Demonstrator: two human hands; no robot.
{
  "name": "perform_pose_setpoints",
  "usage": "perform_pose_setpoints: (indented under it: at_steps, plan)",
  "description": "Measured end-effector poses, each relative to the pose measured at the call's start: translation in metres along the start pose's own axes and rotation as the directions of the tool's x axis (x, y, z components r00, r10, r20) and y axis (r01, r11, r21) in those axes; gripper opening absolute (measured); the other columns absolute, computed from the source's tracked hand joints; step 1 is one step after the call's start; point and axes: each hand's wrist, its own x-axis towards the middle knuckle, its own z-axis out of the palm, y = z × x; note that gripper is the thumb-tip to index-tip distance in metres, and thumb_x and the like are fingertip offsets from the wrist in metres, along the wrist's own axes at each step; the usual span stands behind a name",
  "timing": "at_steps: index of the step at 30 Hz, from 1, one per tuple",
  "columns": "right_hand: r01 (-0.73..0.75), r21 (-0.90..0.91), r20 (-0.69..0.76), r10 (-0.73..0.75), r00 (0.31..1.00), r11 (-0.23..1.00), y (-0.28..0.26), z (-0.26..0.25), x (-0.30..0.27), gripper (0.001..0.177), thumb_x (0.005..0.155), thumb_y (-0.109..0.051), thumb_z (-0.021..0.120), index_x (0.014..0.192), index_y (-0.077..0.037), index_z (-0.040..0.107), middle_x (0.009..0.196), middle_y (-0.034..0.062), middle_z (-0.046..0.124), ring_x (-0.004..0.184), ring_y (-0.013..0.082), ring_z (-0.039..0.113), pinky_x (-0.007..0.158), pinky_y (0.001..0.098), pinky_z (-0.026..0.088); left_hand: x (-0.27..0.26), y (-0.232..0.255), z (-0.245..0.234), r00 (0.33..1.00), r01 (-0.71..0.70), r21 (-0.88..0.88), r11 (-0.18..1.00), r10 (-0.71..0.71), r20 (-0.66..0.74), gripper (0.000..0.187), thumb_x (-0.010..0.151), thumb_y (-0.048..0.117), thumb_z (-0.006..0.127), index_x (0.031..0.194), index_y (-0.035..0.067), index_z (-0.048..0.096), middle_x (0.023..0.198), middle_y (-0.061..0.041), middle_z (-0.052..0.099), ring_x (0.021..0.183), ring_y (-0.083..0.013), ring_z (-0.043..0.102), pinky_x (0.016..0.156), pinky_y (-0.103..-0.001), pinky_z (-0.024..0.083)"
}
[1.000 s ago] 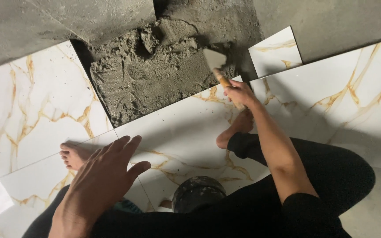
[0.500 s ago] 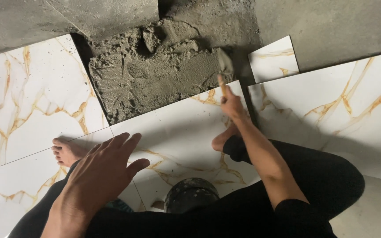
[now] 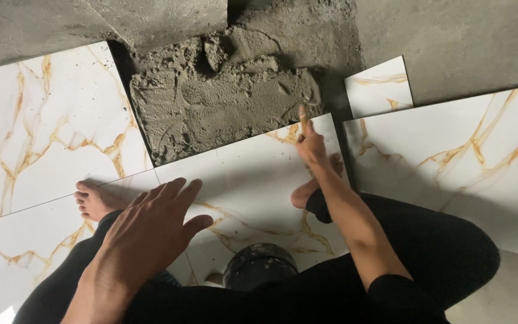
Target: Spreading and leveling cement on a floor using a hand trowel in preparation for laying tiles.
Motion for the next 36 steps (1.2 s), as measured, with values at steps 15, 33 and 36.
perform_pose_setpoints:
  at_steps: [15,33,36]
  plan:
    - [-0.086,0.05,0.014,0.085,0.996,0.995,-0.011,0.018,0.001,0.072,0.097,-0.012,0.053,0.163,-0.019,0.025,0.098,0.0244,0.073,0.085,0.0426,0.07,0.07,0.0513,0.052,-0.002,0.003,-0.008,0.995,0.07,-0.008,0.997,-0.07,0.076,0.073,0.096,0.063,0.053,0.154,0.022,0.039,0.158,-0.01,0.042,0.137,-0.0397,0.047,0.108,-0.059,0.042]
    - [0.236,-0.029,-0.084,-0.237,0.968,0.971,-0.028,0.061,-0.044,0.09,0.089,-0.002,0.046,0.165,-0.04,0.015,0.07,0.0205,0.063,0.064,0.0436,0.065,0.059,0.0546,0.05,-0.001,0.003,-0.008,0.999,0.024,-0.002,1.0,-0.024,0.048,0.073,0.095,0.062,0.055,0.153,0.019,0.042,0.156,-0.012,0.045,0.136,-0.0386,0.049,0.11,-0.055,0.041]
    - [0.387,-0.018,-0.03,-0.388,0.921,0.922,-0.035,0.08,-0.062,0.091,0.087,-0.002,0.051,0.166,-0.032,0.016,0.07,0.0241,0.061,0.066,0.0473,0.064,0.063,0.0578,0.049,0.001,-0.001,-0.005,0.999,0.005,0.01,1.0,-0.006,0.049,0.074,0.095,0.063,0.053,0.154,0.02,0.04,0.154,-0.012,0.046,0.135,-0.0384,0.051,0.109,-0.055,0.041]
